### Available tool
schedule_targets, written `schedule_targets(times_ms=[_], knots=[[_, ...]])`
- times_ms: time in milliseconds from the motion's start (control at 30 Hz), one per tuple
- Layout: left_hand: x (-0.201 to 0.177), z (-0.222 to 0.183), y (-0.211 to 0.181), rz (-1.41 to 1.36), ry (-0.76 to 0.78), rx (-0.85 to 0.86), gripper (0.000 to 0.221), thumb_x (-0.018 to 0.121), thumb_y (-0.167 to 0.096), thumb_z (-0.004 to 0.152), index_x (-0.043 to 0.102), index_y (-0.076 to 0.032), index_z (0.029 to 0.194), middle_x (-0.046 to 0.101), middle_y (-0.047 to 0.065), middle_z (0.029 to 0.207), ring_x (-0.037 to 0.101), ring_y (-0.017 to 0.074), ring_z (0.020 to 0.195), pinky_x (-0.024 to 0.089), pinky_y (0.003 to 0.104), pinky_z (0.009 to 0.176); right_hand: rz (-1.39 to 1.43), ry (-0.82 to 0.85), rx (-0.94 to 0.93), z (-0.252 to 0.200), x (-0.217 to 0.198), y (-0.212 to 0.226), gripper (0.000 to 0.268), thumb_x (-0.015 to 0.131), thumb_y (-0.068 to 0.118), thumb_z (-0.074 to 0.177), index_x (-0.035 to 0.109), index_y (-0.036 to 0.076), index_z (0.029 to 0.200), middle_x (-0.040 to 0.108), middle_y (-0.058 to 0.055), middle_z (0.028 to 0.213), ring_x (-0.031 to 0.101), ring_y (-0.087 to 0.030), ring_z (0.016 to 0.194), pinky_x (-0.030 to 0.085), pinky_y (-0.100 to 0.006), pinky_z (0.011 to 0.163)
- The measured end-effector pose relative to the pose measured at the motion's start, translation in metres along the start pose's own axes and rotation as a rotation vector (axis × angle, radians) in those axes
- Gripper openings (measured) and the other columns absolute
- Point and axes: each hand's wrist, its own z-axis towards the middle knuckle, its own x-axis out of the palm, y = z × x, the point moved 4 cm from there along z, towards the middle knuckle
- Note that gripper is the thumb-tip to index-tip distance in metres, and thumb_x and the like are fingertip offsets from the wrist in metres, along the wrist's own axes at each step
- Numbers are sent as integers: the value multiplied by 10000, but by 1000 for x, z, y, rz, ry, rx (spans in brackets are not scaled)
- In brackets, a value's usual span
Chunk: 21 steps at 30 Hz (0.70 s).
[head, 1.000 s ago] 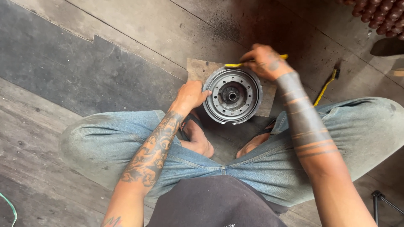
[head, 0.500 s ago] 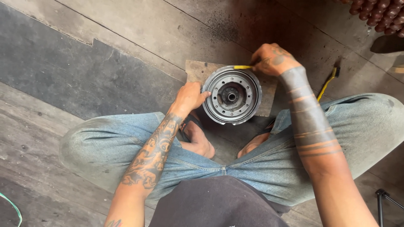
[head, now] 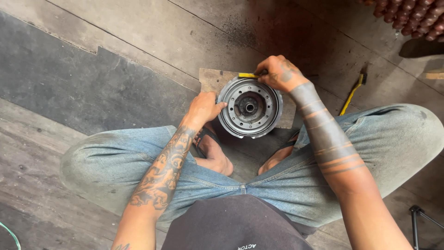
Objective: Cleaning the outer edge of a metal pulley using a small yellow scraping tool while sitting on the floor.
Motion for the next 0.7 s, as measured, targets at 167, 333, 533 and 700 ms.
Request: schedule_targets(times_ms=[167,333,533,700], knots=[[1,-2,-5,30,12,-8,540,693,-417,921,690,30,1224,723,270,1135,679,464,1128,560,575,921,-219,3,203,7,-6,-104,297,748,257,872,818,226,1159,792,-145,1158,706,-375,1160,572,-530,966],[2,2,-6,88,9,-2,517,675,-411,930,703,29,1200,729,273,1112,689,459,1113,566,579,906,-236,-8,283,-40,-26,-99,331,659,245,908,821,192,1192,783,-199,1201,694,-398,1193,558,-538,1000],[-4,3,-18,192,-58,-16,450,701,-390,909,735,-9,1146,747,234,1031,722,423,1044,588,566,851,-155,-117,258,-78,-37,-85,353,624,259,982,763,152,1288,748,-199,1248,651,-434,1230,529,-585,1005],[-12,-3,-45,148,-118,139,662,685,-385,935,503,0,1441,625,287,1304,629,446,1213,549,598,947,-231,-214,225,-85,-27,-103,371,642,293,980,738,165,1314,762,-194,1206,702,-410,1157,569,-554,965]])
